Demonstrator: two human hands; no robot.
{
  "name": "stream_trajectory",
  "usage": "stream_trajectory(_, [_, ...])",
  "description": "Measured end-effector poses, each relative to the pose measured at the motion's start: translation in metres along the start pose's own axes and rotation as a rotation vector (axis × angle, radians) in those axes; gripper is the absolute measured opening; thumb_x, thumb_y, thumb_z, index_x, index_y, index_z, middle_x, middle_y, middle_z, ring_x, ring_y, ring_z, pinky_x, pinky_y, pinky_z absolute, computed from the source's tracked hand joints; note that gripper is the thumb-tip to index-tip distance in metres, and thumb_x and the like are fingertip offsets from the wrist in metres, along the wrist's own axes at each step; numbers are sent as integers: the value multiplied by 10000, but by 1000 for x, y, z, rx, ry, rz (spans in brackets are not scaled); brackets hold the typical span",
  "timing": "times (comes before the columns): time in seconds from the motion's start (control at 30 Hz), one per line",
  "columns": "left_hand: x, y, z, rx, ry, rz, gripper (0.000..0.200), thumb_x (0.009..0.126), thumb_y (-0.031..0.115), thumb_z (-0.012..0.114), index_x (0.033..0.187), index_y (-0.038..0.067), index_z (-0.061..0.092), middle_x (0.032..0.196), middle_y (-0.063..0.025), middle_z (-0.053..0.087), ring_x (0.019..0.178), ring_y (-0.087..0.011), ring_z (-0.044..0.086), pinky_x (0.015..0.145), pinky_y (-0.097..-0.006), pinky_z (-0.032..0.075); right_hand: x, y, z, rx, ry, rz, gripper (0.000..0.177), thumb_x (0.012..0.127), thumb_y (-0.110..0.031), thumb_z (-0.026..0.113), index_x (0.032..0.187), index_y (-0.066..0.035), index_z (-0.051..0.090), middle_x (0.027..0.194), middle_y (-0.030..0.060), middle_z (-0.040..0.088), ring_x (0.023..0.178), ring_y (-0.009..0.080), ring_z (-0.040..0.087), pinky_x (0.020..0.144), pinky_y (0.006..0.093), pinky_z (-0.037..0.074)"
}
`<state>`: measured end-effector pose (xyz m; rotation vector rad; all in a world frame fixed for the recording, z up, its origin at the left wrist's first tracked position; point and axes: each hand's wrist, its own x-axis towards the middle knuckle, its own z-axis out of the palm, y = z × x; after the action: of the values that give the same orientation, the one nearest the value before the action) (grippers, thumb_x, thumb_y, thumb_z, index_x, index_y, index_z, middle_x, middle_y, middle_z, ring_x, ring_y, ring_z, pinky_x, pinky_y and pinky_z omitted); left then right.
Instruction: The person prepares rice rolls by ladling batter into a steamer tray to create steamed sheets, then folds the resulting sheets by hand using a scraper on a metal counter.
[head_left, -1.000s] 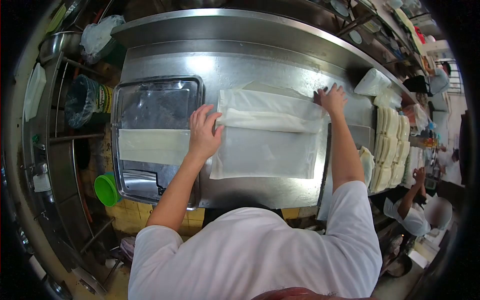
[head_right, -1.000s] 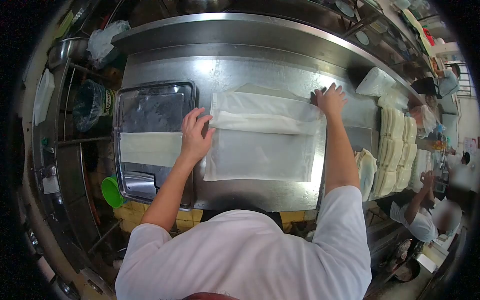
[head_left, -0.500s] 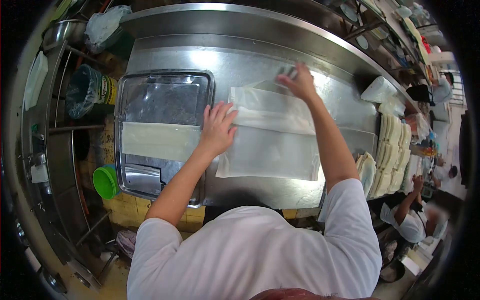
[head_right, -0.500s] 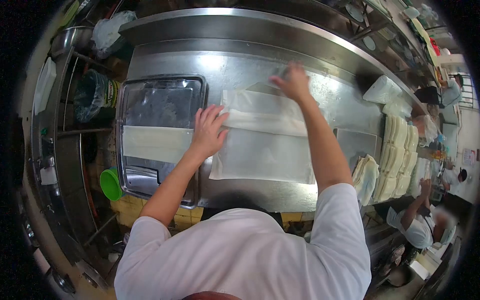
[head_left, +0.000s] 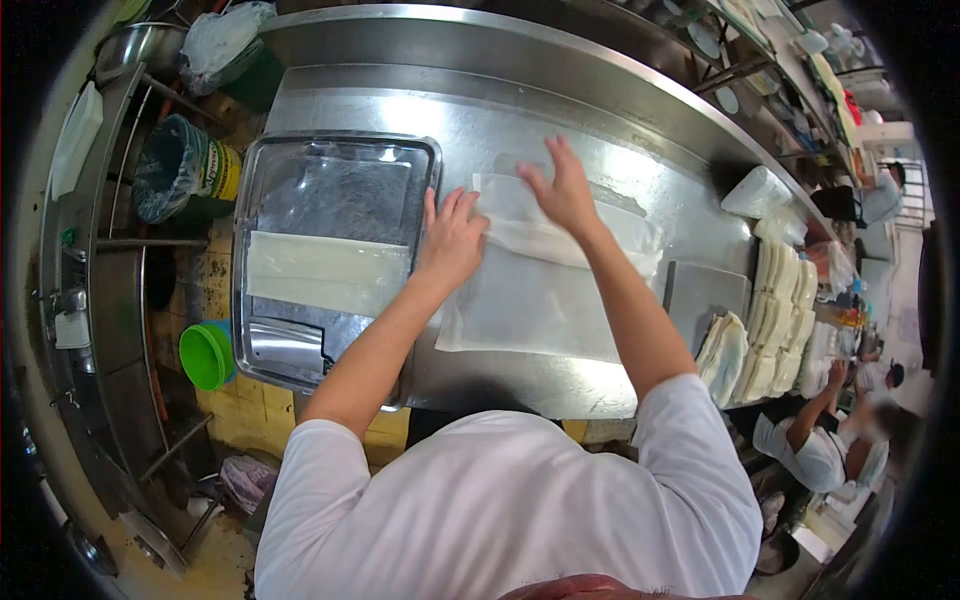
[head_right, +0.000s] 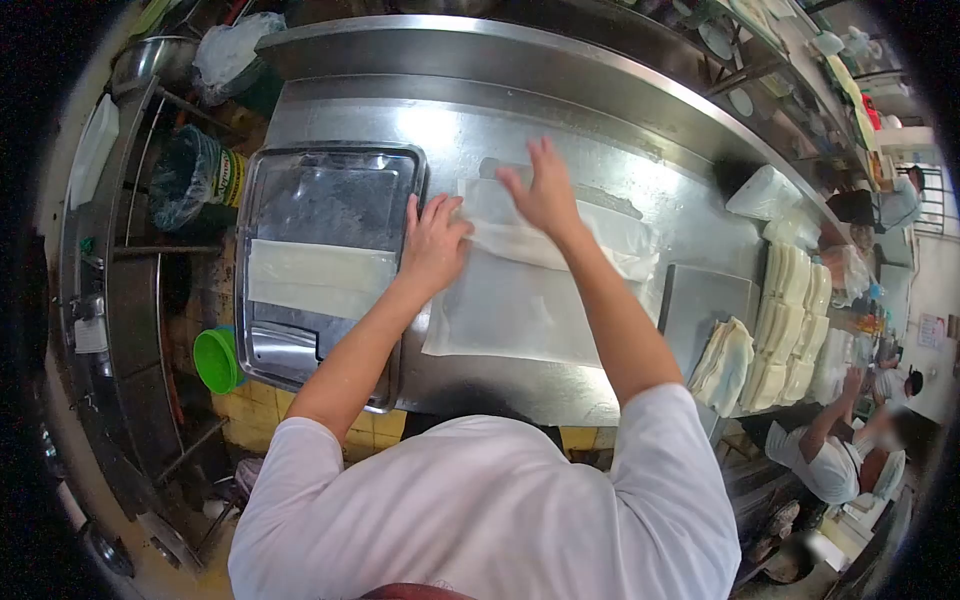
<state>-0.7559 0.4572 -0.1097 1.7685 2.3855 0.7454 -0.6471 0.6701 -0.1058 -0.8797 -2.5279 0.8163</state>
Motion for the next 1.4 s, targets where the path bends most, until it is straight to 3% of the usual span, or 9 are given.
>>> stream_trajectory(0.07, [6,-3,2,-78,55,15,159,806,125,718,964,121,704,1308,-114,577,1328,-356,456,1139,-657,222,-53,-21,-28,-59,-74,-148,809,824,-452,777,1434,-13,478,1549,297,333,1412,462,355,1154,558,308])
stream_trajectory(0.2, [21,9,-9,-176,182,18,73,824,123,709,897,118,709,1281,-108,594,1305,-353,475,1135,-628,244,-116,4,-68,-409,-108,-106,829,784,-397,810,1464,-72,465,1562,284,318,1412,450,362,1159,612,259])
stream_trajectory(0.33, [18,13,-22,-175,252,9,67,837,133,713,898,106,710,1272,-104,598,1294,-349,482,1136,-579,269,-147,110,-92,-574,96,152,498,782,-193,727,1257,-78,631,1475,233,468,1362,416,429,1152,627,248])
stream_trajectory(0.47, [-19,29,-39,-134,224,41,61,841,115,711,891,82,706,1289,-116,599,1286,-366,483,1123,-538,312,-183,111,-116,-399,234,179,229,780,-64,614,987,-83,711,1354,158,600,1321,382,475,1151,611,263])
stream_trajectory(0.7, [-164,69,-74,-140,-24,-5,54,834,78,685,875,43,691,1337,-160,560,1348,-422,416,1134,-526,318,-341,46,-123,-425,167,79,207,758,-11,620,933,-104,681,1331,132,584,1322,368,463,1166,633,242])
stream_trajectory(0.8, [-228,81,-76,-41,-156,5,121,799,83,726,910,44,696,1422,-180,502,1363,-436,399,1135,-532,329,-418,24,-108,-369,7,160,350,727,-27,650,1068,-90,696,1419,223,502,1366,435,404,1147,657,247])
stream_trajectory(0.97, [-249,120,-75,-54,-210,-119,302,768,158,788,1054,83,723,1477,-191,442,1403,-422,346,1156,-523,303,-466,-17,-103,-216,80,241,507,728,-40,642,1234,-67,646,1539,299,330,1417,493,319,1144,661,242])
stream_trajectory(1.17, [-200,166,-67,-181,-246,201,318,792,171,786,1088,78,717,1460,-194,468,1393,-416,370,1144,-490,347,-488,-21,-119,-181,313,332,462,774,-38,633,1235,-15,633,1511,312,370,1395,490,347,1151,531,328])
stream_trajectory(1.4, [-176,218,-39,-485,-475,587,267,836,140,748,1077,35,699,1292,-186,601,1247,-380,517,1067,-447,429,-582,-48,-127,-221,595,777,473,800,-63,640,1265,19,620,1492,314,409,1336,451,445,1127,474,383])
